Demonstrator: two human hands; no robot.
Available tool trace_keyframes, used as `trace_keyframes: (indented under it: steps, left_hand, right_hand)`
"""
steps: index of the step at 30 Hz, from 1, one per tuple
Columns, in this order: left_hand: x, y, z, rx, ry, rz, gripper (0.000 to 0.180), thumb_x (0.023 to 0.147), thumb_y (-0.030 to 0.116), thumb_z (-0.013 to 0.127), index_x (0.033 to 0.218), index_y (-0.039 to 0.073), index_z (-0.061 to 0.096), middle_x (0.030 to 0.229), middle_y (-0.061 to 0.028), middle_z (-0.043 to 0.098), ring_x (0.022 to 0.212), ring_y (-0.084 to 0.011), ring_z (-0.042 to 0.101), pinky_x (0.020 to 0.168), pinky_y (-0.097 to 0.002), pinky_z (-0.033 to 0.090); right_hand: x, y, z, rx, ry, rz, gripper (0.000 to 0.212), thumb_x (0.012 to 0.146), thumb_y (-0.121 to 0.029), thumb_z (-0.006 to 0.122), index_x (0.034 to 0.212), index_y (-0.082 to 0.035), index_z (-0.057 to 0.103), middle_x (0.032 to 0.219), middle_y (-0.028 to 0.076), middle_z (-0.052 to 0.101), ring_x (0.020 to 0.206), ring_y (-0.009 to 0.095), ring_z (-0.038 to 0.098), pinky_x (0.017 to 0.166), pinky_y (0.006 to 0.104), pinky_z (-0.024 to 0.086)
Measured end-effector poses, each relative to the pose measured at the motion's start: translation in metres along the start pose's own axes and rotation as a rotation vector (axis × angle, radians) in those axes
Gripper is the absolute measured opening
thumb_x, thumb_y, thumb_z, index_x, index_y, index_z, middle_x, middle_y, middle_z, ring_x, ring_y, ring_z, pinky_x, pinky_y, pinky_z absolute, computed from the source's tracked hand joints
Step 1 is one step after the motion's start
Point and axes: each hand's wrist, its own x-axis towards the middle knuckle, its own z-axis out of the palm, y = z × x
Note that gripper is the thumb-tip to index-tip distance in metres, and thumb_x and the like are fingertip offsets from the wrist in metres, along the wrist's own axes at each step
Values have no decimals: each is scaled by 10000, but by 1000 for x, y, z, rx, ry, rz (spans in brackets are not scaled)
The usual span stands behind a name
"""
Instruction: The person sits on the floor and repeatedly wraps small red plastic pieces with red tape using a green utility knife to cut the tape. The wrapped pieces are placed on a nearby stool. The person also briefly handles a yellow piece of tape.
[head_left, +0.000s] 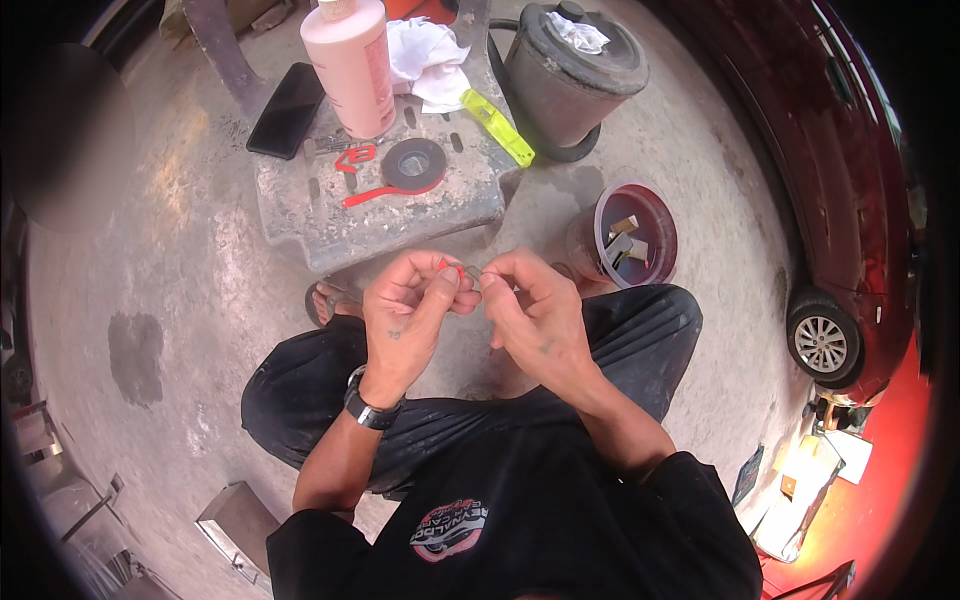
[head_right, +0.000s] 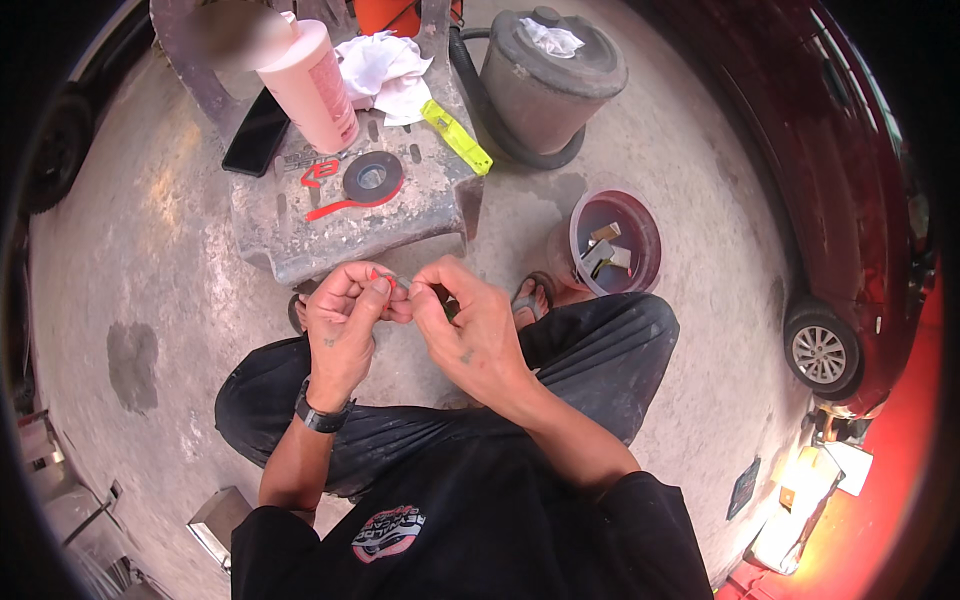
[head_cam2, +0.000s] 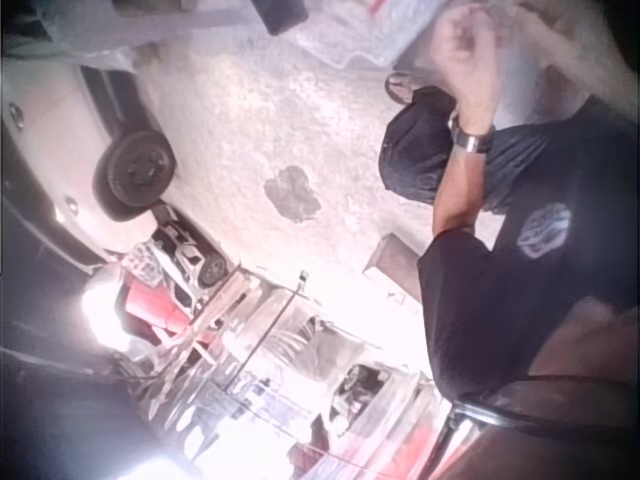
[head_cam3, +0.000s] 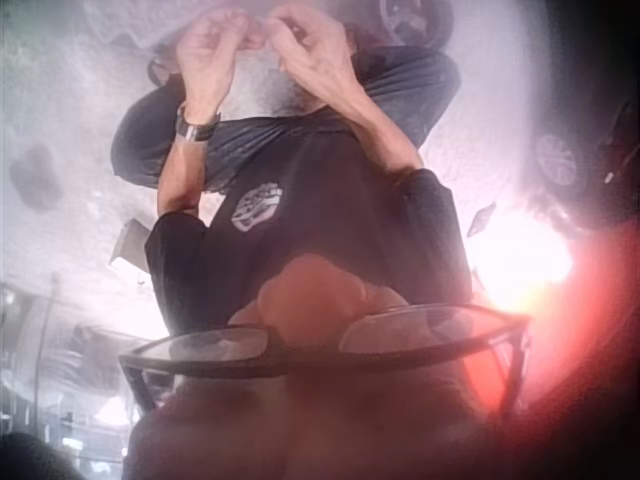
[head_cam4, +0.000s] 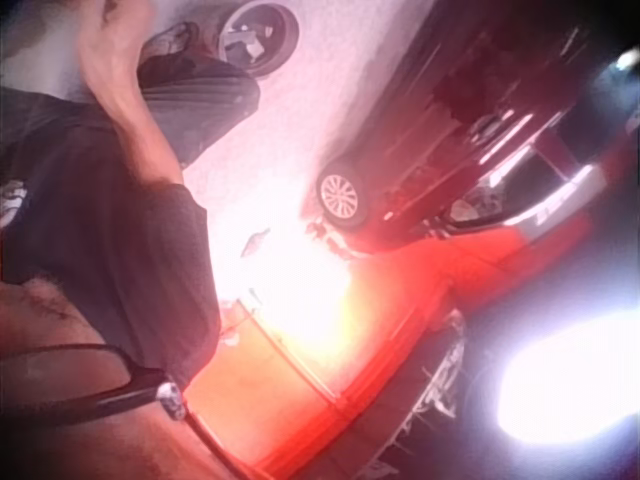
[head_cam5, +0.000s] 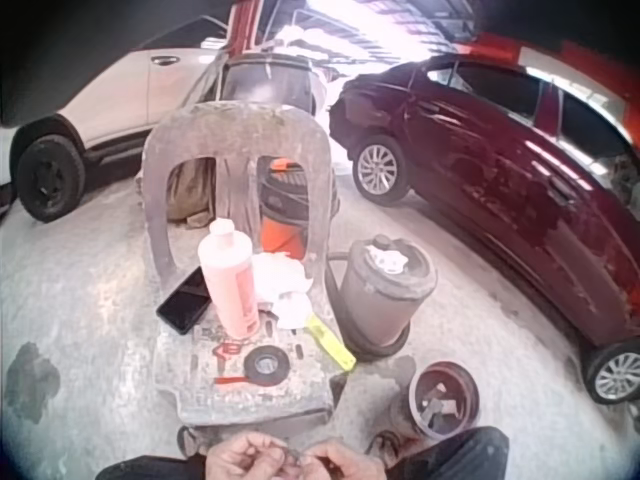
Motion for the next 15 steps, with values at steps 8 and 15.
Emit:
trace_keyframes:
  steps: [8, 15]
  left_hand:
    - [0, -2, 0, -5, 10, -15, 109, 1024, 48, 614, 1095, -26, 647, 938, -99, 726, 802, -152, 720, 752, -286, 603]
    - [0, -3, 0, -12, 14, -26, 104, 1025, 52, 616, 1096, -15, 653, 934, -93, 724, 796, -147, 717, 748, -281, 600]
  right_hand:
    - [1, 1, 1, -5, 8, -22, 121, 992, -96, 616, 958, 18, 636, 759, 57, 604, 694, 75, 539, 576, 280, 438]
    - [1, 3, 0, -16, 6, -27, 116, 989, -97, 617, 958, 14, 636, 755, 60, 607, 690, 78, 540, 568, 282, 436]
